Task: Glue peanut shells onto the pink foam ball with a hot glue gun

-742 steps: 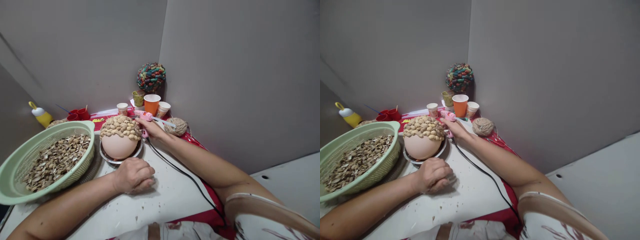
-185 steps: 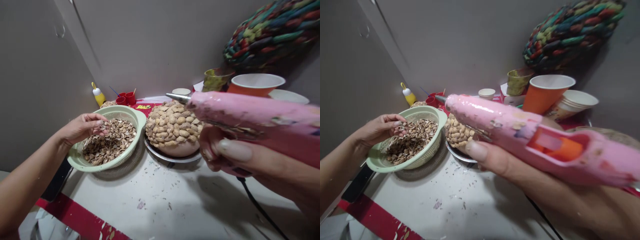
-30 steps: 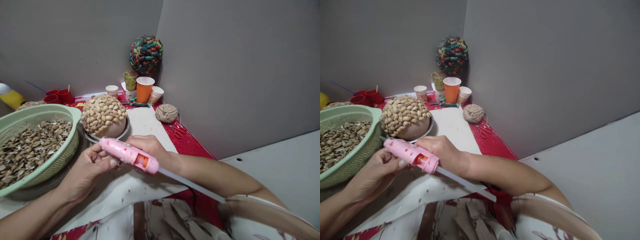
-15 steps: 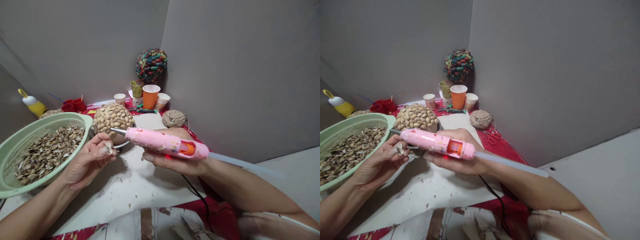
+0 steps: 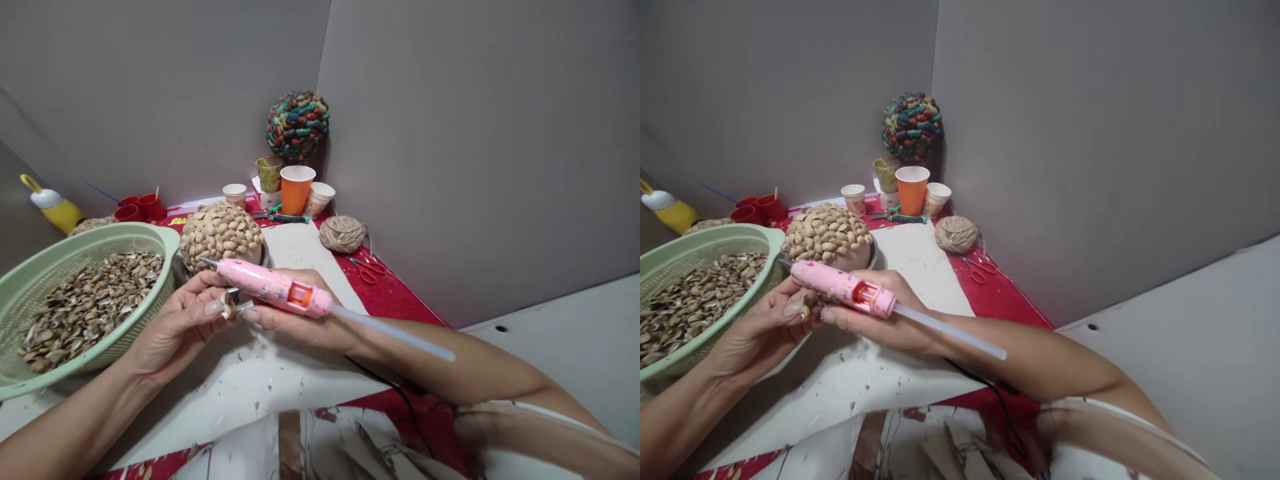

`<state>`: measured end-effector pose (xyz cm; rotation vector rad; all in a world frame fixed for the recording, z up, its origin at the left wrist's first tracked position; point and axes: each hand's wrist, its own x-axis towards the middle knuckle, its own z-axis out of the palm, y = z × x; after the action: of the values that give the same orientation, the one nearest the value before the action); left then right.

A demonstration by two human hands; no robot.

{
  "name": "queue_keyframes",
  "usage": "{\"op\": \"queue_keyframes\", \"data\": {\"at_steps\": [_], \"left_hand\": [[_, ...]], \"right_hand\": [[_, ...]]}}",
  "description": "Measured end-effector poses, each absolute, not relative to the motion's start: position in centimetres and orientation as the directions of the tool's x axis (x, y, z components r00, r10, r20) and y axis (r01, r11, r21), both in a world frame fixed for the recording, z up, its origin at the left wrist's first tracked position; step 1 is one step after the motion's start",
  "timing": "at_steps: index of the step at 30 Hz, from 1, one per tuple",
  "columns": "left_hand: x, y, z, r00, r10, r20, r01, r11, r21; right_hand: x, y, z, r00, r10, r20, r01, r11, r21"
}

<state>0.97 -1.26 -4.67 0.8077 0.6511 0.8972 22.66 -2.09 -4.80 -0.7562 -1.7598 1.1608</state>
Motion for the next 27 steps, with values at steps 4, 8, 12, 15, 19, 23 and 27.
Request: {"op": "queue_keyframes", "data": {"at_steps": [4, 8, 12, 15, 19, 23, 27], "left_hand": [[1.4, -1.4, -5.0, 0.493, 0.856, -0.154, -0.41, 0.385, 0.827], [1.6, -1.5, -5.3, 0.494, 0.854, -0.162, -0.428, 0.401, 0.81], [1.4, -1.7, -5.0, 0.487, 0.855, -0.178, -0.426, 0.411, 0.806], [1.3, -1.6, -4.4, 0.419, 0.888, -0.189, -0.442, 0.381, 0.812], [1.3, -1.0, -3.5, 0.264, 0.948, -0.179, -0.475, 0.289, 0.831], [1.0, -0.4, -3.2, 0.14, 0.979, -0.151, -0.463, 0.2, 0.864], [0.9, -0.4, -3.2, 0.041, 0.998, -0.053, -0.407, 0.065, 0.911]], "right_hand": [[22.0, -2.0, -6.5, -0.434, 0.849, 0.303, 0.0, 0.336, -0.942], [21.5, -2.2, -7.4, -0.382, 0.869, 0.315, -0.009, 0.337, -0.941], [21.6, -2.3, -7.1, -0.357, 0.886, 0.296, 0.008, 0.32, -0.947], [22.2, -2.4, -5.9, -0.271, 0.928, 0.255, -0.023, 0.258, -0.966], [23.3, -2.7, -4.5, -0.147, 0.961, 0.236, 0.005, 0.24, -0.971], [24.4, -3.1, -4.2, -0.174, 0.913, 0.368, 0.09, 0.387, -0.918], [24.8, -3.5, -4.3, -0.199, 0.853, 0.482, 0.041, 0.499, -0.866]]}}
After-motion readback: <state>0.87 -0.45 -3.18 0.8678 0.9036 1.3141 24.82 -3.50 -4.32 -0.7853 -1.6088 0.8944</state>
